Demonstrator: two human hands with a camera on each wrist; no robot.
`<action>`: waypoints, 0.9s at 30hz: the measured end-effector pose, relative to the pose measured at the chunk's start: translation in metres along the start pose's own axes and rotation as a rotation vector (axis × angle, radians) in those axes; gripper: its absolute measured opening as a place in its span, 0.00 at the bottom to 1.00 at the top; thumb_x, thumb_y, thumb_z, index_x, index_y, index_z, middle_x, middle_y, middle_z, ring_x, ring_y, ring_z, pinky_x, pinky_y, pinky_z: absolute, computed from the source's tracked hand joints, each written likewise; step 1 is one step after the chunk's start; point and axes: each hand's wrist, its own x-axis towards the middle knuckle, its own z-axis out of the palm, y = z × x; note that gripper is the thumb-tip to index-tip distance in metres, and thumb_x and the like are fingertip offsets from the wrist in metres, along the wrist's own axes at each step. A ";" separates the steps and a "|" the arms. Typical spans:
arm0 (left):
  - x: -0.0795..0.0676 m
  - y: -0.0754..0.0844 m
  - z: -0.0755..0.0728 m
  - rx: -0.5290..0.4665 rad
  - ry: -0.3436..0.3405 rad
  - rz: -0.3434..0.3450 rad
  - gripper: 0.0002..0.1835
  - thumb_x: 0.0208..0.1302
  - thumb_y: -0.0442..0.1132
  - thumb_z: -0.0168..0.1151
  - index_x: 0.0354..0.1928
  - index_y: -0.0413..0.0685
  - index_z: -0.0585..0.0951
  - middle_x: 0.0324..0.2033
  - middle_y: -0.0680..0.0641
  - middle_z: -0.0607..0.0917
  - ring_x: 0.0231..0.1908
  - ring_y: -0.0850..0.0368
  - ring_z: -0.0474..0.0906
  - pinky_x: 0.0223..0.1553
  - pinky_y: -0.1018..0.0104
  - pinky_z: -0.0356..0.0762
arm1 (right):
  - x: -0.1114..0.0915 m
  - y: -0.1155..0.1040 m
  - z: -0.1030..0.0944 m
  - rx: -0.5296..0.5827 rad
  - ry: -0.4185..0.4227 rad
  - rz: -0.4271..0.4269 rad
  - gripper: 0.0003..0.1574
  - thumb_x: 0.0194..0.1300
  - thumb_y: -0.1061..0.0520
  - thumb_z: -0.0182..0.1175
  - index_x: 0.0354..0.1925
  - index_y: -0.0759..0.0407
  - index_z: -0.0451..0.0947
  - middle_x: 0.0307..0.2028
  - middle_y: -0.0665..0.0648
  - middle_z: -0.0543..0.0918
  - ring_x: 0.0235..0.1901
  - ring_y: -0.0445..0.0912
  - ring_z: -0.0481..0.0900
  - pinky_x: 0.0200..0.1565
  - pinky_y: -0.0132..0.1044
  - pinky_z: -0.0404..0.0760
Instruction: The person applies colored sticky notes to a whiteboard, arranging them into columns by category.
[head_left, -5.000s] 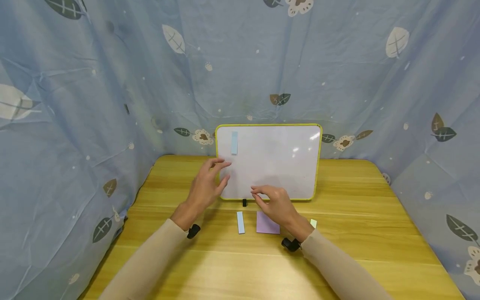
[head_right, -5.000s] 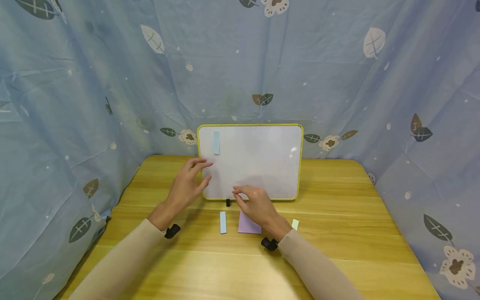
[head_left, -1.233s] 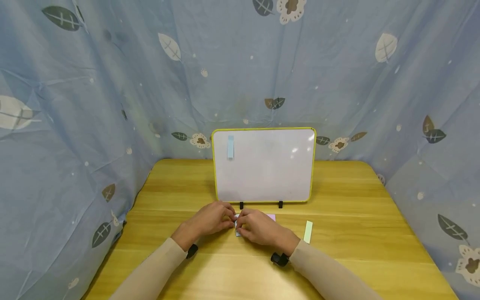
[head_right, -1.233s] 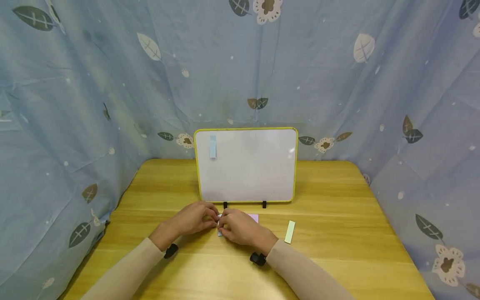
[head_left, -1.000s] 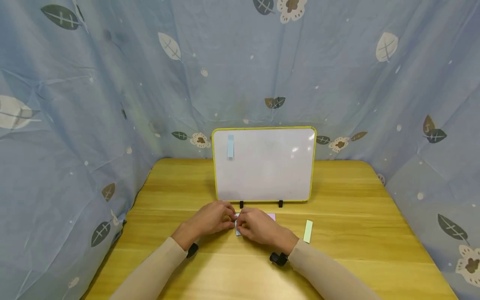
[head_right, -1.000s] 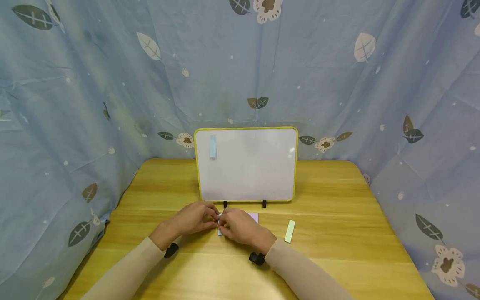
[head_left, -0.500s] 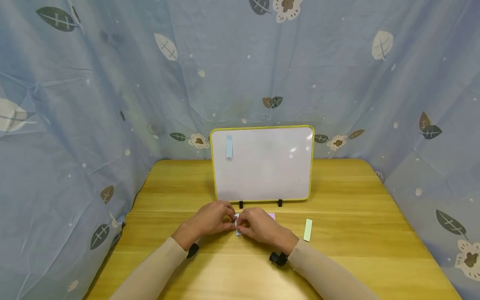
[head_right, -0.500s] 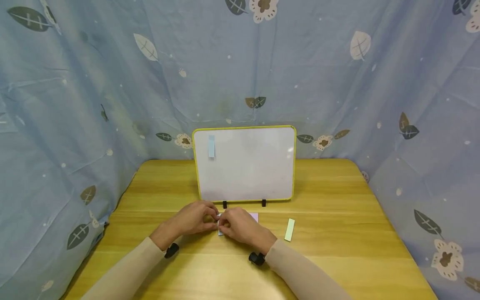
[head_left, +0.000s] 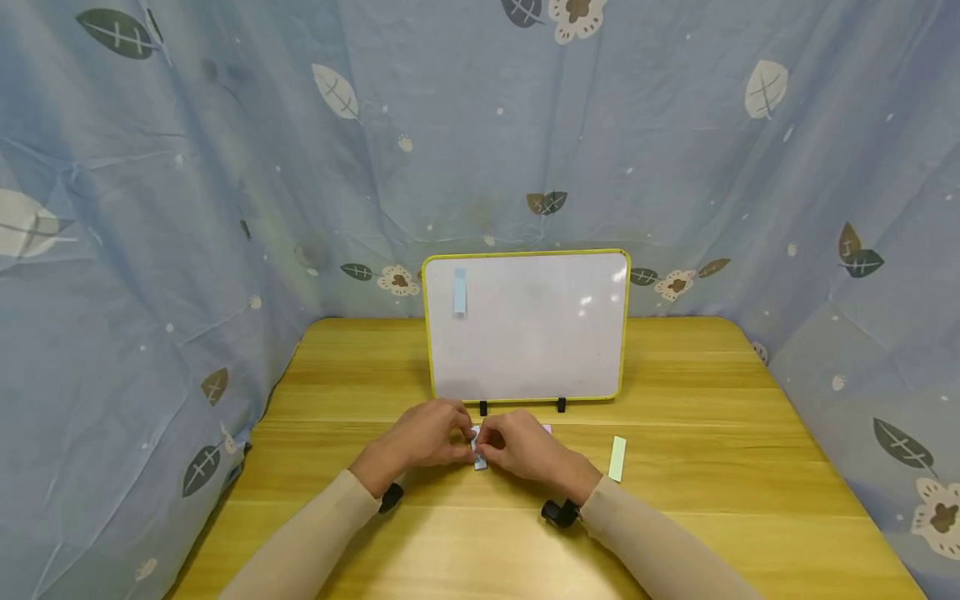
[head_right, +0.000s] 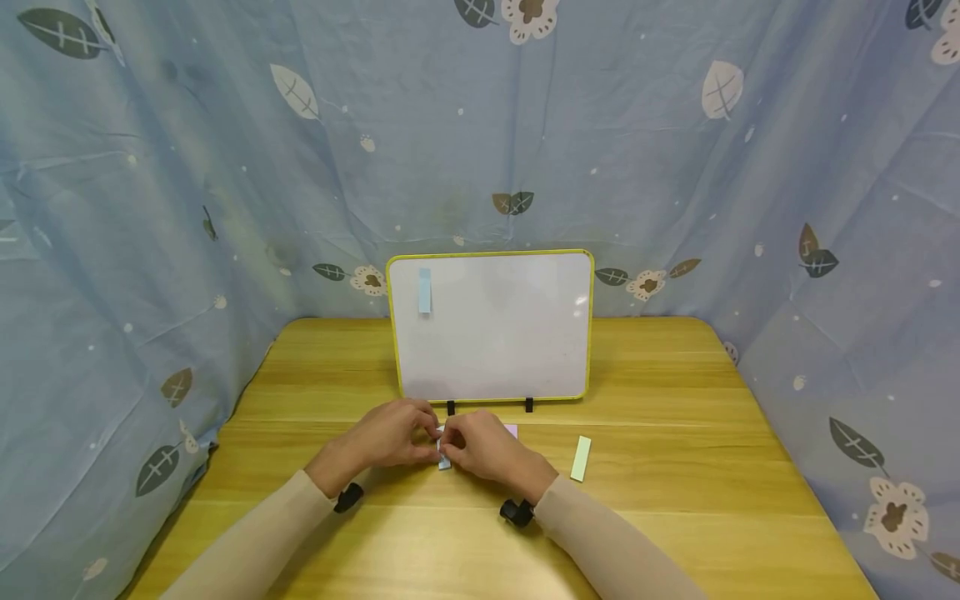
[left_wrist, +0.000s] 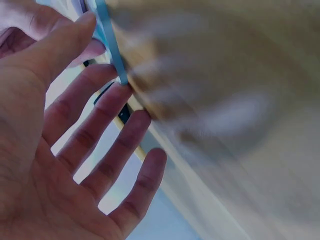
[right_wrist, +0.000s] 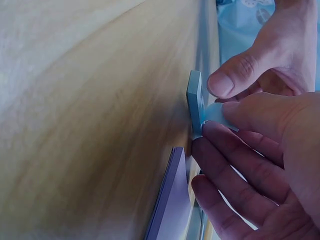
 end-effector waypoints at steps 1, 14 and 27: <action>0.000 0.001 0.000 0.000 0.005 -0.007 0.12 0.67 0.55 0.89 0.43 0.59 0.98 0.52 0.55 0.94 0.49 0.54 0.91 0.47 0.57 0.91 | 0.000 0.000 0.000 -0.002 0.000 0.001 0.04 0.80 0.59 0.76 0.43 0.51 0.93 0.37 0.45 0.96 0.35 0.30 0.82 0.44 0.28 0.84; 0.003 0.005 0.008 0.057 0.072 -0.024 0.17 0.61 0.56 0.93 0.38 0.57 0.94 0.40 0.57 0.90 0.37 0.62 0.81 0.33 0.67 0.80 | -0.002 0.004 -0.002 -0.008 0.005 0.003 0.05 0.80 0.57 0.76 0.43 0.47 0.93 0.38 0.44 0.95 0.36 0.31 0.82 0.47 0.32 0.85; 0.003 0.004 0.012 0.053 0.099 -0.037 0.21 0.61 0.57 0.93 0.47 0.57 0.92 0.44 0.55 0.92 0.44 0.56 0.89 0.42 0.59 0.88 | -0.003 0.009 -0.014 -0.008 0.061 0.069 0.05 0.81 0.57 0.74 0.42 0.52 0.92 0.38 0.48 0.97 0.36 0.35 0.90 0.42 0.32 0.88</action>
